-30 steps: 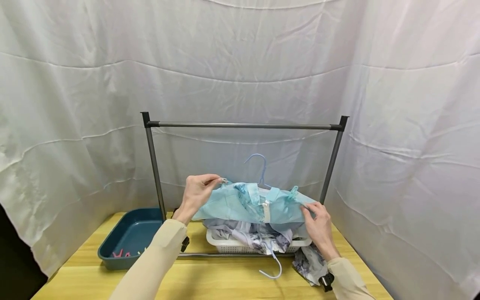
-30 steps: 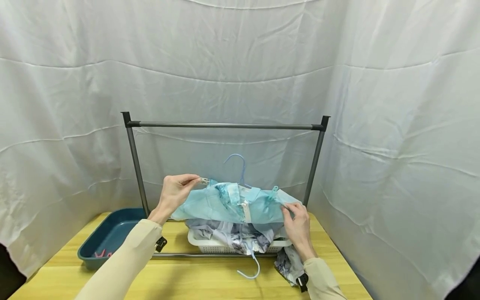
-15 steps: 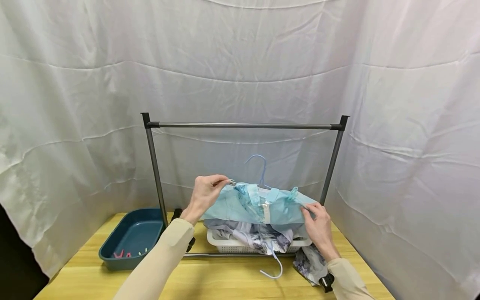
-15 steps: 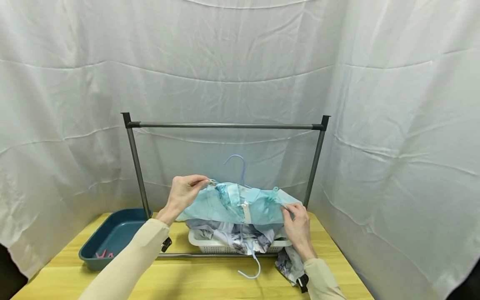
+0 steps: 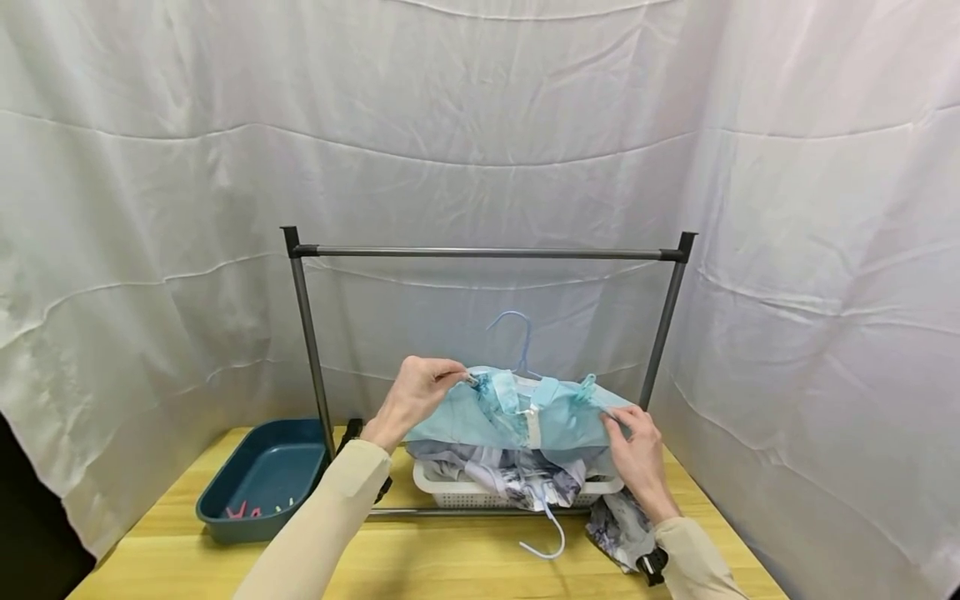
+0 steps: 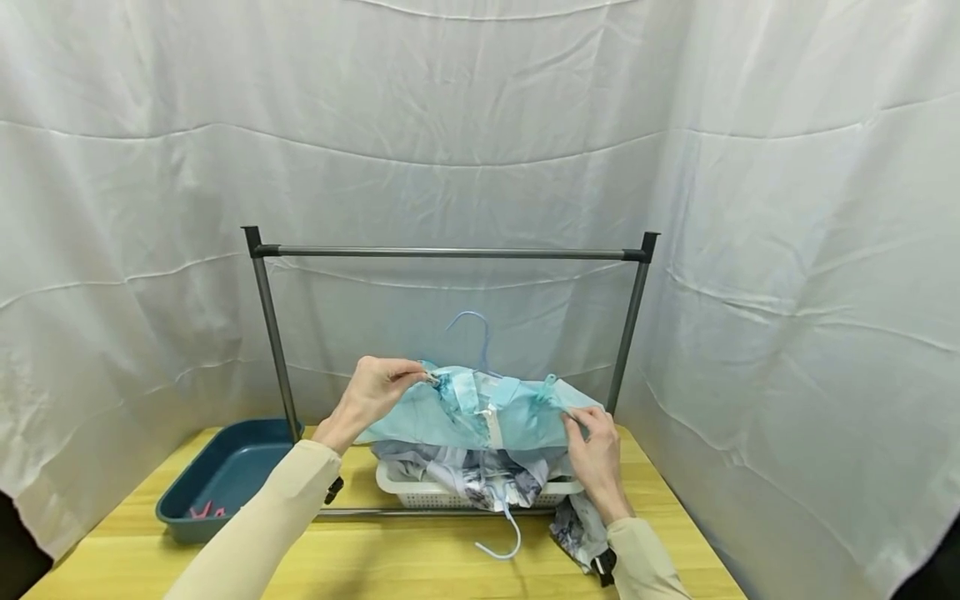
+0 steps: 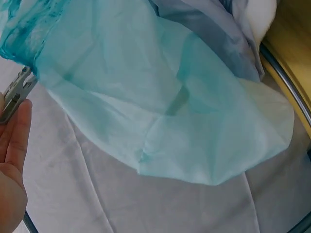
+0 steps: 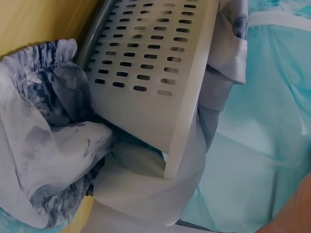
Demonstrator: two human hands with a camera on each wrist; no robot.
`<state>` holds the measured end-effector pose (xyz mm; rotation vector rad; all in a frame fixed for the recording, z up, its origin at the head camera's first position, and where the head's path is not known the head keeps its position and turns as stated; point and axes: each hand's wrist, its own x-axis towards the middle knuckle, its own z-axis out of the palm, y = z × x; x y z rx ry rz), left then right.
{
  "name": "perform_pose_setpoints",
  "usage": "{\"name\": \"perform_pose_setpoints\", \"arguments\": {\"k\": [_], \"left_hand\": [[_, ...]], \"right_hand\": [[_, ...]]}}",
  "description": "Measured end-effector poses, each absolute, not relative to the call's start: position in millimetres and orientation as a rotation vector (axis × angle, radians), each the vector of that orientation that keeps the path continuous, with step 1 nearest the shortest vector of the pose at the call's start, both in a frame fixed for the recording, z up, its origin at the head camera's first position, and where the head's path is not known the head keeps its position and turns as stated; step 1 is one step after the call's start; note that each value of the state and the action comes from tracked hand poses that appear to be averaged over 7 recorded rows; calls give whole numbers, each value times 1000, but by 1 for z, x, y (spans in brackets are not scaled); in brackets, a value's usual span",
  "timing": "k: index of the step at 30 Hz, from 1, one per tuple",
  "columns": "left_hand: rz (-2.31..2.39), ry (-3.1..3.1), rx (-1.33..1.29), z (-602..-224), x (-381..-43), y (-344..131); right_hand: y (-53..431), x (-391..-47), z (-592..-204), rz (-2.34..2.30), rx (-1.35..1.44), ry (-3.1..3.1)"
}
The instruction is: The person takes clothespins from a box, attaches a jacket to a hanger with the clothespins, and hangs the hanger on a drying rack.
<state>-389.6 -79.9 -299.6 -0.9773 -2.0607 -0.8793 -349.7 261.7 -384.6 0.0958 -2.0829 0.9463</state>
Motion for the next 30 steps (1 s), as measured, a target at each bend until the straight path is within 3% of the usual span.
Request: {"name": "perform_pose_setpoints", "arguments": {"k": [30], "left_hand": [[-642, -2214, -1116, -296, -393, -80]], "right_hand": [[262, -351, -382, 977, 92, -2086]]}}
